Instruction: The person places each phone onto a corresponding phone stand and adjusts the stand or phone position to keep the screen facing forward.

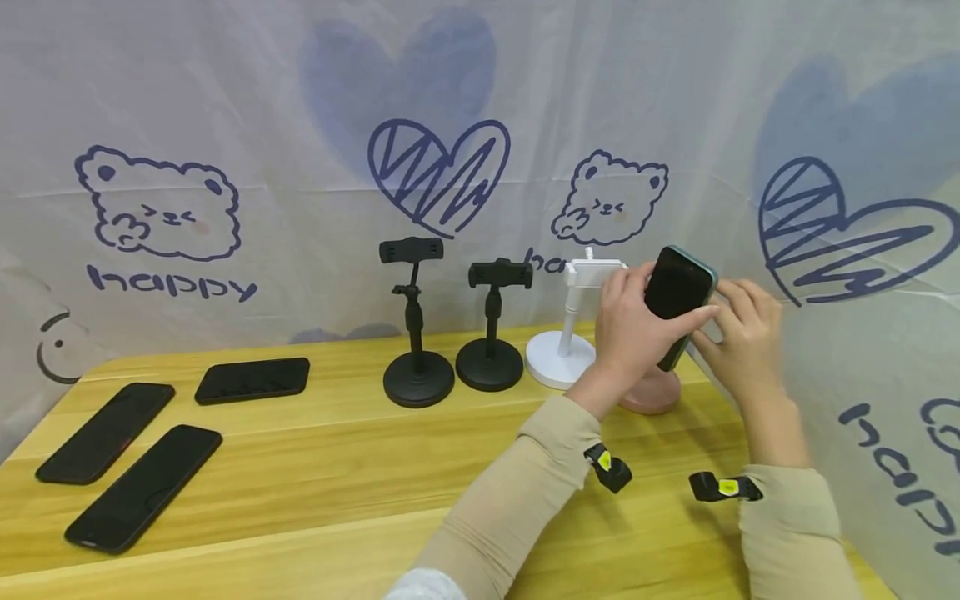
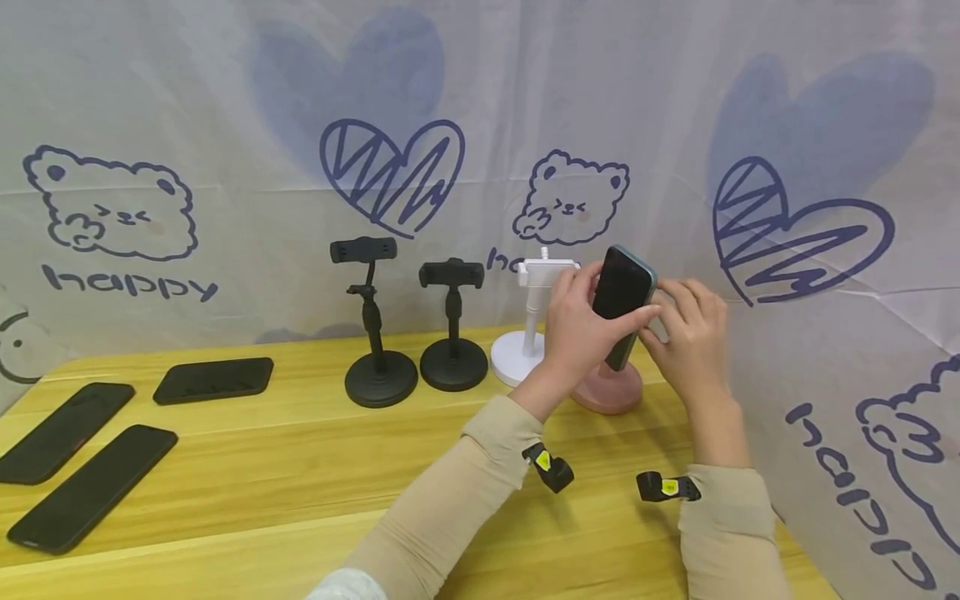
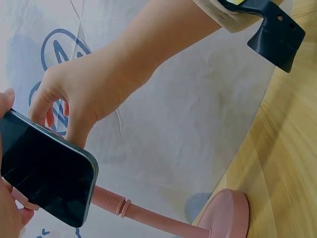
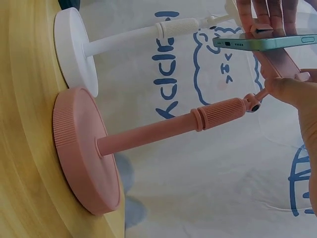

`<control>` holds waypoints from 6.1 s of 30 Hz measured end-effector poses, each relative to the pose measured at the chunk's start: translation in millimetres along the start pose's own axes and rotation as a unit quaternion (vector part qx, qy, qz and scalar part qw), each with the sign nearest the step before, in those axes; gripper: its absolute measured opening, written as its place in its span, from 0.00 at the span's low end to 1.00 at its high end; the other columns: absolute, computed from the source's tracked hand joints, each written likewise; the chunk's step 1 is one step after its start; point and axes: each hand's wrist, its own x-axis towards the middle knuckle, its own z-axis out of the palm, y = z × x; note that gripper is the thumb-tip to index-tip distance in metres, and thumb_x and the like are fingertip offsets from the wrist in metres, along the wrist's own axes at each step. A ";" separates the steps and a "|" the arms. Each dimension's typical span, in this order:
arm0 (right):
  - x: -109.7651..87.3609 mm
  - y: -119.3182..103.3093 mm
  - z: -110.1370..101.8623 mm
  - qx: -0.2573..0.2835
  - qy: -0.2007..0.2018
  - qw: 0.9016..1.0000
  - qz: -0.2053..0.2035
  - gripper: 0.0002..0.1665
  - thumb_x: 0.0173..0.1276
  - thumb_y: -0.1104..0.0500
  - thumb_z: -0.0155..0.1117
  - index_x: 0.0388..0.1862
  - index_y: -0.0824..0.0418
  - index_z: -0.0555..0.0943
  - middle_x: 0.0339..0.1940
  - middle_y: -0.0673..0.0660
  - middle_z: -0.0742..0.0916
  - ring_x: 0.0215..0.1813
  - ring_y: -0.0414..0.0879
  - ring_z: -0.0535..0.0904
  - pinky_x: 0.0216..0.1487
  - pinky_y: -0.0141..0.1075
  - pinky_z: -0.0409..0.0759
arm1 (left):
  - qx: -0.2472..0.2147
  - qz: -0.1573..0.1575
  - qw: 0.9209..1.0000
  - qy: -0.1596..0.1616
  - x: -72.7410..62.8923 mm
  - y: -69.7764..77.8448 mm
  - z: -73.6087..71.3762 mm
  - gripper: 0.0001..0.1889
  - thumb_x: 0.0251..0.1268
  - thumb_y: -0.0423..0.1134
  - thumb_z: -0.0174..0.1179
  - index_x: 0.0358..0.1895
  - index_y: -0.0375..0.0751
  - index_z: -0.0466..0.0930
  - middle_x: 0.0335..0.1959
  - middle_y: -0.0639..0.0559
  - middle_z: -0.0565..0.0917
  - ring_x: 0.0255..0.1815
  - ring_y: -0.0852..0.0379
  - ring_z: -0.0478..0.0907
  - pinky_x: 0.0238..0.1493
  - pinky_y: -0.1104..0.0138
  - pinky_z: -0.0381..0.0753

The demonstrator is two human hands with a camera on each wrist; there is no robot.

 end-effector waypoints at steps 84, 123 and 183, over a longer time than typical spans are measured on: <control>3.7 -5.5 5.5 -0.001 0.050 0.997 -0.054 0.28 0.72 0.45 0.55 0.37 0.72 0.84 0.37 0.67 0.87 0.44 0.62 0.78 0.45 0.56 0.60 | 0.172 0.035 0.978 0.115 5.5 -8.1 5.3 0.42 0.37 0.79 0.63 0.52 0.52 0.74 0.43 0.60 0.79 0.43 0.61 0.71 0.38 0.66 0.59; 3.4 -2.5 7.4 -0.011 0.045 0.998 -0.043 0.18 0.62 0.55 0.64 0.38 0.71 0.84 0.37 0.66 0.87 0.45 0.63 0.78 0.45 0.56 0.63 | 0.177 0.006 0.982 0.069 9.8 -7.1 6.4 0.49 0.36 0.81 0.61 0.59 0.50 0.69 0.49 0.57 0.76 0.46 0.61 0.71 0.37 0.69 0.63; -7.7 9.4 15.7 -0.027 0.088 0.995 0.046 0.13 0.50 0.68 0.70 0.37 0.70 0.83 0.40 0.66 0.87 0.48 0.63 0.77 0.45 0.57 0.62 | 0.199 0.160 0.967 0.008 -17.6 -38.3 -9.1 0.28 0.63 0.54 0.61 0.66 0.51 0.73 0.59 0.53 0.76 0.58 0.55 0.67 0.52 0.63 0.67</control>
